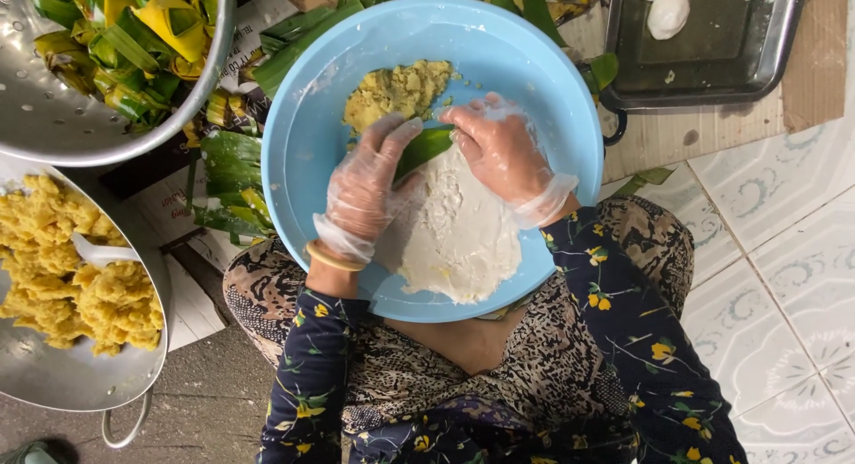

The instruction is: The person is preparing small cakes by filling white dough with a yellow paste and rolling them into balls.

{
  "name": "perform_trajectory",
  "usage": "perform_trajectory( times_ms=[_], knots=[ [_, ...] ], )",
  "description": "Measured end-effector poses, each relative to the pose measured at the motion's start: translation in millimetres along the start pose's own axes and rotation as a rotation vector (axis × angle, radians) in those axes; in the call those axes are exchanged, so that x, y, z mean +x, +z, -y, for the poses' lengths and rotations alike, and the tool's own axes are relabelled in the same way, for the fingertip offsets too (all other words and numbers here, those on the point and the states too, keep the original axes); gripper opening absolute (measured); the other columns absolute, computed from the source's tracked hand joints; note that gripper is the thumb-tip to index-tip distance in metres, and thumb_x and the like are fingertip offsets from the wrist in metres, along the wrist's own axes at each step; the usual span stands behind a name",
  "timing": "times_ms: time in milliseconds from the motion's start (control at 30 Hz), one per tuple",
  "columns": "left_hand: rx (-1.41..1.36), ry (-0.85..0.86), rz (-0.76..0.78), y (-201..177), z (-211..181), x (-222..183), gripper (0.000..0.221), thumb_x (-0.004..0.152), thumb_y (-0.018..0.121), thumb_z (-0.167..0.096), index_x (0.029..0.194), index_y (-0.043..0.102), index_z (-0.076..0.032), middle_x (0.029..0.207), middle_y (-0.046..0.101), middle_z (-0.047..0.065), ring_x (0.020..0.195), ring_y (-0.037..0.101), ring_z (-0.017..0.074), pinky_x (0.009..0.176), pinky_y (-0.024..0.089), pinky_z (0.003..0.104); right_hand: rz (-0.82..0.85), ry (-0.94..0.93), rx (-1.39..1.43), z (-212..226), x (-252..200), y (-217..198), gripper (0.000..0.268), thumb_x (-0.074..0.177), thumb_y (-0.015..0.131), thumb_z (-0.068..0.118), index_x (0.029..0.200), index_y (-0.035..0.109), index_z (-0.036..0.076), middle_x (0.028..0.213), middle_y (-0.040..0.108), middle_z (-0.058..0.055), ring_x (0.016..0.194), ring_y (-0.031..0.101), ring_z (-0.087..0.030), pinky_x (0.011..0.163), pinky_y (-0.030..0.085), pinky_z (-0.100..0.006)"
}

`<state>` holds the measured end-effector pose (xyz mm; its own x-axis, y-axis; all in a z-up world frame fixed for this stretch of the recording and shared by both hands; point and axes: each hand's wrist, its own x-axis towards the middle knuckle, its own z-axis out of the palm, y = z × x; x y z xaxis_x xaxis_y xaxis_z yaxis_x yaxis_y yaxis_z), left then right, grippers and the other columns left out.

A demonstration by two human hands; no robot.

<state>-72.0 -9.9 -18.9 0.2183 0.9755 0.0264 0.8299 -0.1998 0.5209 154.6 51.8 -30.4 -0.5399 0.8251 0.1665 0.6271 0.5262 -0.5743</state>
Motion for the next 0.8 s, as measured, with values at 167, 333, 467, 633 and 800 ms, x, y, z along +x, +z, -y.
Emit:
perform_trajectory(
  times_ms=[167,333,467,633,800],
  knots=[
    [0.087,0.029,-0.048,4,2,3,0.029,0.09,0.074,-0.038,0.117,0.066,-0.034,0.099,0.062,-0.008,0.09,0.071,0.018,0.08,0.061,0.033,-0.148,0.094,0.236,-8,-3,-6,0.018,0.099,0.066,0.011,0.113,0.073,0.02,0.096,0.073,-0.002,0.094,0.07,-0.028,0.087,0.055,-0.039],
    [0.267,0.102,-0.168,11,-7,9,0.02,0.086,0.075,-0.038,0.103,0.067,-0.031,0.101,0.063,-0.007,0.092,0.07,0.0176,0.083,0.057,0.035,0.051,0.199,-0.036,5,-48,-26,0.011,0.096,0.07,0.018,0.106,0.073,0.018,0.093,0.072,-0.008,0.086,0.071,-0.034,0.079,0.057,-0.049],
    [0.445,0.201,-0.188,-2,-40,20,0.049,0.077,0.084,-0.043,0.117,0.066,-0.022,0.116,0.065,0.006,0.109,0.066,0.026,0.099,0.046,0.046,0.131,0.245,0.062,9,-47,-30,0.011,0.095,0.062,0.011,0.097,0.072,0.015,0.09,0.07,-0.011,0.084,0.071,-0.037,0.074,0.056,-0.049],
    [0.436,0.248,-0.189,23,-31,31,0.052,0.078,0.085,-0.032,0.124,0.065,-0.019,0.119,0.062,0.011,0.106,0.066,0.0313,0.093,0.05,0.051,-0.025,0.127,-0.175,-1,-26,-13,0.024,0.091,0.063,0.004,0.113,0.066,0.013,0.098,0.063,-0.011,0.093,0.066,-0.037,0.078,0.056,-0.049],
    [0.447,0.062,0.082,-16,-45,25,0.061,0.083,0.086,-0.024,0.139,0.06,-0.019,0.135,0.056,0.016,0.123,0.06,0.0368,0.102,0.048,0.058,-0.048,0.058,-0.332,-9,-2,10,0.029,0.094,0.064,0.015,0.123,0.066,0.018,0.109,0.062,-0.007,0.097,0.062,-0.031,0.068,0.056,-0.046]
  ],
)
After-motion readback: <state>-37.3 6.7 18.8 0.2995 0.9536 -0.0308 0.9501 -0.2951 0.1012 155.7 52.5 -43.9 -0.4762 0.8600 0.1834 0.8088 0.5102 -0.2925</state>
